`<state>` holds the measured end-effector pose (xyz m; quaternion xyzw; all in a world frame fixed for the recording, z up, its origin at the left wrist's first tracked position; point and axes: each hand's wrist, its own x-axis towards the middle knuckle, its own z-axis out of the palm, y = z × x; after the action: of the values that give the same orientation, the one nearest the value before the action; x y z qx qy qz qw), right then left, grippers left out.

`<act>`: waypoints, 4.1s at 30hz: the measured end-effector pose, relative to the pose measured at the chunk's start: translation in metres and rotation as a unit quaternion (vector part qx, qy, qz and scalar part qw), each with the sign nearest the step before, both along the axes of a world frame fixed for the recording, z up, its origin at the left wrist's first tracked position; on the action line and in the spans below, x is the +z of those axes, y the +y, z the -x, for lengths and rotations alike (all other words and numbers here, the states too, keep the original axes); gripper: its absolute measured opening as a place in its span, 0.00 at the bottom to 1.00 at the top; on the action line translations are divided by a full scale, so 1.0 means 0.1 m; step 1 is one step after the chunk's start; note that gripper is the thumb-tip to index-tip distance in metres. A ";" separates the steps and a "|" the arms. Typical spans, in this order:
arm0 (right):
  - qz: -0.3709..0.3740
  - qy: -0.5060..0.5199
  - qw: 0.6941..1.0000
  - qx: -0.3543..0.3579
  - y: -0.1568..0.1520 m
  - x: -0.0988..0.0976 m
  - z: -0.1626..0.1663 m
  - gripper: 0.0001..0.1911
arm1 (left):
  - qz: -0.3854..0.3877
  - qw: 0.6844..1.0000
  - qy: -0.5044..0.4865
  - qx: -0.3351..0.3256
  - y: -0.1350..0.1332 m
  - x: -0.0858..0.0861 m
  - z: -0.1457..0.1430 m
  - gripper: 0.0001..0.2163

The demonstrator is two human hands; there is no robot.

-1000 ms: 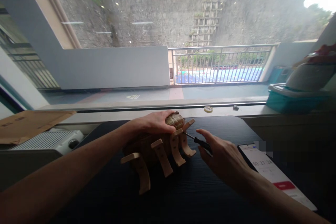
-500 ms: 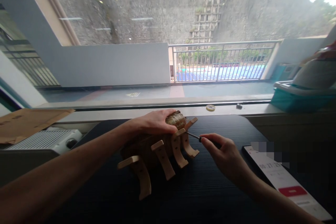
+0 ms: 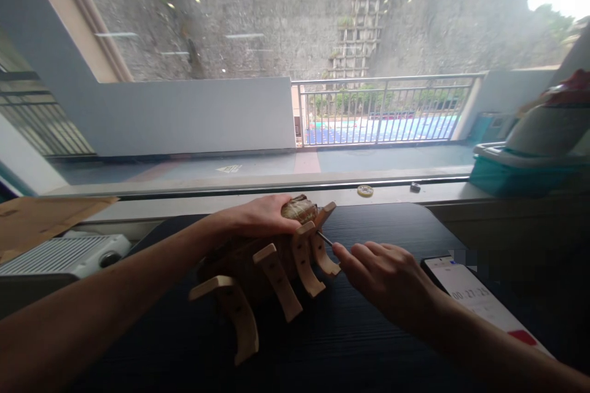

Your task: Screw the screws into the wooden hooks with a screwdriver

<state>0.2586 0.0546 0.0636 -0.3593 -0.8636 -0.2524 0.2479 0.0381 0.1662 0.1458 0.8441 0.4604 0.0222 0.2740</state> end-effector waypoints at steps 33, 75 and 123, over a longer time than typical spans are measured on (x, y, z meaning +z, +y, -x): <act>0.394 0.406 0.816 -0.122 0.02 -0.08 0.07 0.21 | 0.004 1.000 -0.005 0.029 0.00 -0.05 -0.01 0.18; 0.379 0.478 0.785 -0.113 0.08 -0.14 0.11 0.17 | 0.005 0.999 0.010 0.030 0.00 -0.02 0.00 0.21; 0.255 0.228 0.932 -0.119 -0.04 -0.02 0.01 0.19 | 0.029 0.999 -0.005 0.038 0.00 -0.04 0.00 0.20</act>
<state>0.2579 0.0503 0.0618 -0.5581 -0.7703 0.0369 0.3062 0.0376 0.1660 0.1417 0.8177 0.4909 0.0232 0.2997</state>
